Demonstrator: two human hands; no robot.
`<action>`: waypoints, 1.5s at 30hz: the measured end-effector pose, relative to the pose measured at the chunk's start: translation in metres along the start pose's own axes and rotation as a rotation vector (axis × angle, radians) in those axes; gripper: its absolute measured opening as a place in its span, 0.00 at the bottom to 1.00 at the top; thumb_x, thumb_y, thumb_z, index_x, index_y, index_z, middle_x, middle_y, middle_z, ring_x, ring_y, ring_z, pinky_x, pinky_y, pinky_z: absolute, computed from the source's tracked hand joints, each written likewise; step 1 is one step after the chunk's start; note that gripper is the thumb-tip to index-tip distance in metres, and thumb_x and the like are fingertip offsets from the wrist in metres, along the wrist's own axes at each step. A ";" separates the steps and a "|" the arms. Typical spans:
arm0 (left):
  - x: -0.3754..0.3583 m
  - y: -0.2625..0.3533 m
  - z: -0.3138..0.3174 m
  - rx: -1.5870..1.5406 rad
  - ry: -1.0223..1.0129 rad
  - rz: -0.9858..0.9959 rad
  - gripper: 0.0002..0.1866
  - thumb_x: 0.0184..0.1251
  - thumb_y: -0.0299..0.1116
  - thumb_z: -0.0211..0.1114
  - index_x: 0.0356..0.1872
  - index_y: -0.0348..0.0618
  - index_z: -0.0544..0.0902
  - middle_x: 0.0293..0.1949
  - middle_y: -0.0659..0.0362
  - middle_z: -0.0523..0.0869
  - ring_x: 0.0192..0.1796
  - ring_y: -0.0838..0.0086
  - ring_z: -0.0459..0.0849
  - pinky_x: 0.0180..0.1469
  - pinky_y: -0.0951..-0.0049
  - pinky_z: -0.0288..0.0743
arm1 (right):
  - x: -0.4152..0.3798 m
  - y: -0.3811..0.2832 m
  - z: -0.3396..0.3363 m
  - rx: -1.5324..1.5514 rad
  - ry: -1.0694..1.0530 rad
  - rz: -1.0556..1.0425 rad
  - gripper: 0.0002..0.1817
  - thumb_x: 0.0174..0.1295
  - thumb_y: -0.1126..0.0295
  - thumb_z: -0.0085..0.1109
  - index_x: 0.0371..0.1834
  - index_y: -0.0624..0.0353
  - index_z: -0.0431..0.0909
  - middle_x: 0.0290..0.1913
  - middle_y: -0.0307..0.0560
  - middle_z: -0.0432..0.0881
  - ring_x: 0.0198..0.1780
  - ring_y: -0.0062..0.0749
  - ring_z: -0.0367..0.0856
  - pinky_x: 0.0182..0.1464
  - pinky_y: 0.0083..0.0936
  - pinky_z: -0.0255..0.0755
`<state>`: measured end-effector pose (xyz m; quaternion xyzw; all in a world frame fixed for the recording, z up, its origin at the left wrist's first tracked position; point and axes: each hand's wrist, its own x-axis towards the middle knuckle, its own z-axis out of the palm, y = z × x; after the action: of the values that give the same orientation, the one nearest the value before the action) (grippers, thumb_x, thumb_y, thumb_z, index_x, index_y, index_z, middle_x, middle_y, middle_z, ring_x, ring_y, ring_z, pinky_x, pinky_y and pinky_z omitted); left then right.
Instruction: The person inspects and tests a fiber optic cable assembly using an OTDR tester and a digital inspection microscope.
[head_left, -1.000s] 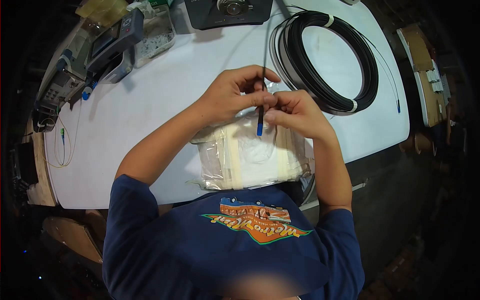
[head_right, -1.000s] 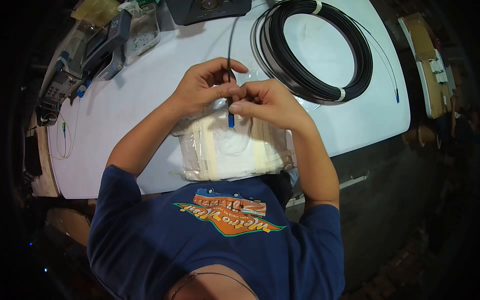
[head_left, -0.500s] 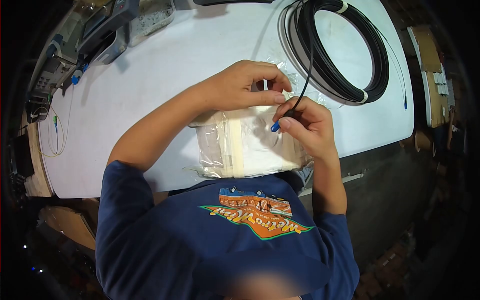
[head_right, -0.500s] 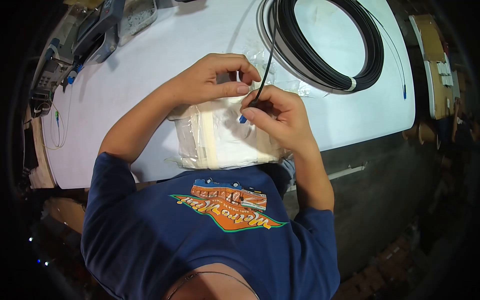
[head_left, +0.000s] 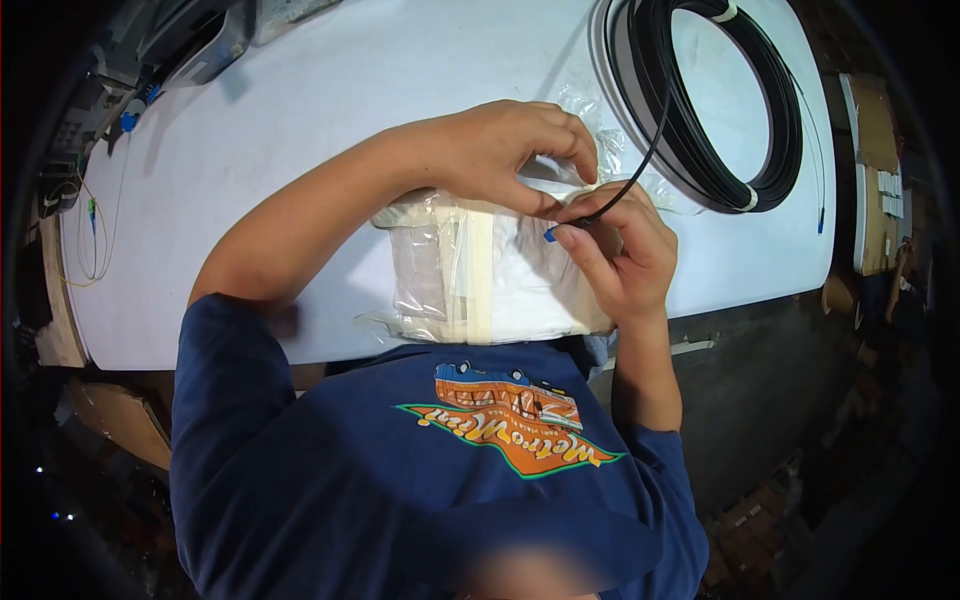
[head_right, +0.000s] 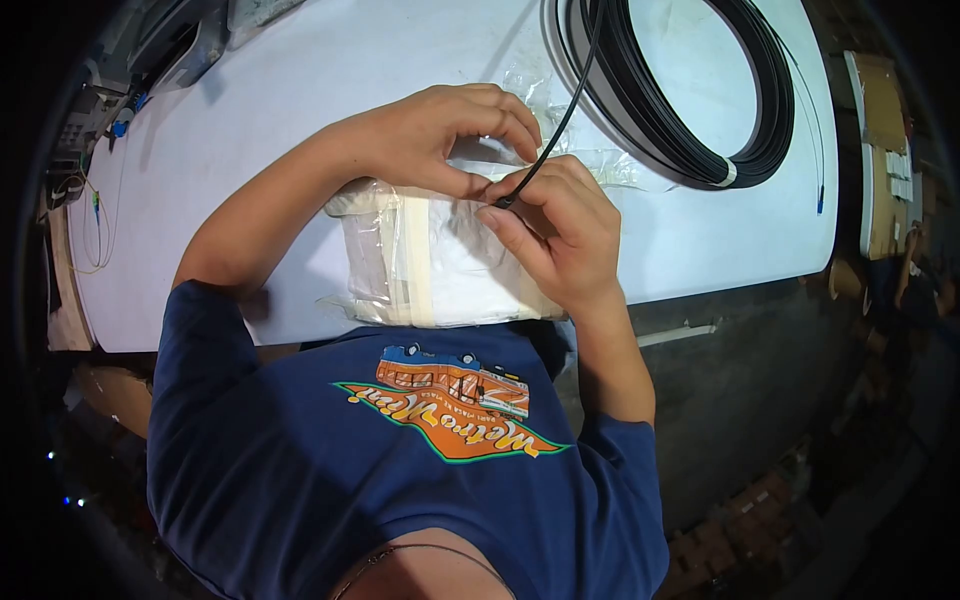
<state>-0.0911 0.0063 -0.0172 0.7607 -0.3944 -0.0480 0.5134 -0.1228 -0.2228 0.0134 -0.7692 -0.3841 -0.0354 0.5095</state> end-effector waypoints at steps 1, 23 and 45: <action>0.000 0.000 -0.001 -0.009 0.001 -0.005 0.24 0.53 0.30 0.77 0.54 0.44 0.85 0.58 0.57 0.85 0.61 0.61 0.82 0.66 0.62 0.75 | 0.001 -0.002 0.002 -0.022 0.014 -0.001 0.12 0.55 0.73 0.79 0.39 0.59 0.84 0.37 0.43 0.88 0.37 0.37 0.83 0.42 0.28 0.75; 0.002 0.000 -0.002 -0.094 -0.035 -0.067 0.20 0.55 0.28 0.74 0.52 0.42 0.88 0.58 0.55 0.86 0.62 0.60 0.83 0.68 0.61 0.74 | 0.002 -0.003 0.008 -0.222 0.002 -0.102 0.13 0.53 0.75 0.78 0.36 0.58 0.81 0.34 0.42 0.87 0.34 0.39 0.81 0.40 0.31 0.74; 0.002 0.000 -0.003 -0.091 -0.054 -0.067 0.21 0.55 0.29 0.73 0.52 0.39 0.87 0.59 0.53 0.85 0.62 0.59 0.83 0.68 0.61 0.74 | -0.003 -0.011 0.015 -0.195 0.146 0.003 0.11 0.54 0.76 0.77 0.35 0.60 0.81 0.32 0.44 0.85 0.33 0.38 0.80 0.36 0.29 0.73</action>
<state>-0.0885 0.0075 -0.0147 0.7478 -0.3799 -0.1036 0.5346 -0.1369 -0.2106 0.0136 -0.8109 -0.3397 -0.1278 0.4590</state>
